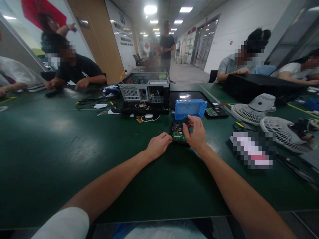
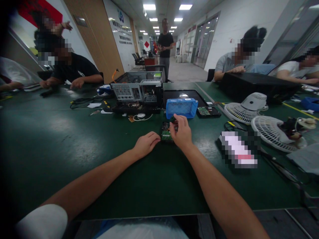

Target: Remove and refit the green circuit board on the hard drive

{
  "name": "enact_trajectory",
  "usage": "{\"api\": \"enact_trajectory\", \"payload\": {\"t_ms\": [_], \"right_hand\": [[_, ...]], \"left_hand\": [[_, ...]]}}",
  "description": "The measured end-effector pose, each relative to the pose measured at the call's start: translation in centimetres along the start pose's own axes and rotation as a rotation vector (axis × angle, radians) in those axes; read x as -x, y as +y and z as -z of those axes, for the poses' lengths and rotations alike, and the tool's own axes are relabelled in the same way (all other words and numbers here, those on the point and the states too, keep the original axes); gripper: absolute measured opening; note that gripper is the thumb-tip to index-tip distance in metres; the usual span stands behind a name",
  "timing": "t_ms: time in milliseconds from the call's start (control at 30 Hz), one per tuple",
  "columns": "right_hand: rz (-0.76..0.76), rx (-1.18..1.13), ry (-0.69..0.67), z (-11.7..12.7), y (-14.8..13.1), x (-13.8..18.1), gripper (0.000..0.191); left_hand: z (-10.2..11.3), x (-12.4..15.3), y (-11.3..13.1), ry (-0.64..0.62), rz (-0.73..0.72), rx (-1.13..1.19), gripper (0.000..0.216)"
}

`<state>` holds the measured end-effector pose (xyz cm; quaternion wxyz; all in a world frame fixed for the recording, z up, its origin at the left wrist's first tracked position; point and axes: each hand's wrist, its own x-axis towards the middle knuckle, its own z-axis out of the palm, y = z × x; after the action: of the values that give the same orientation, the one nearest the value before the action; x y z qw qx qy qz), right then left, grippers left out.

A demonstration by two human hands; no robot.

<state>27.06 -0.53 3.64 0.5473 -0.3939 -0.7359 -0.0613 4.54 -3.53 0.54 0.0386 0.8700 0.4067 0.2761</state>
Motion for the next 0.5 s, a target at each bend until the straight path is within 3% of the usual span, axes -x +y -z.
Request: {"api": "enact_trajectory", "payload": {"t_ms": [233, 500], "right_hand": [[-0.011, -0.004, -0.006, 0.02, -0.09, 0.09, 0.043], [-0.015, -0.015, 0.001, 0.06, -0.19, 0.00, 0.042]], "left_hand": [[-0.26, 0.03, -0.26, 0.004, -0.020, -0.006, 0.016], [-0.56, -0.15, -0.54, 0.092, 0.006, 0.045, 0.017]]}}
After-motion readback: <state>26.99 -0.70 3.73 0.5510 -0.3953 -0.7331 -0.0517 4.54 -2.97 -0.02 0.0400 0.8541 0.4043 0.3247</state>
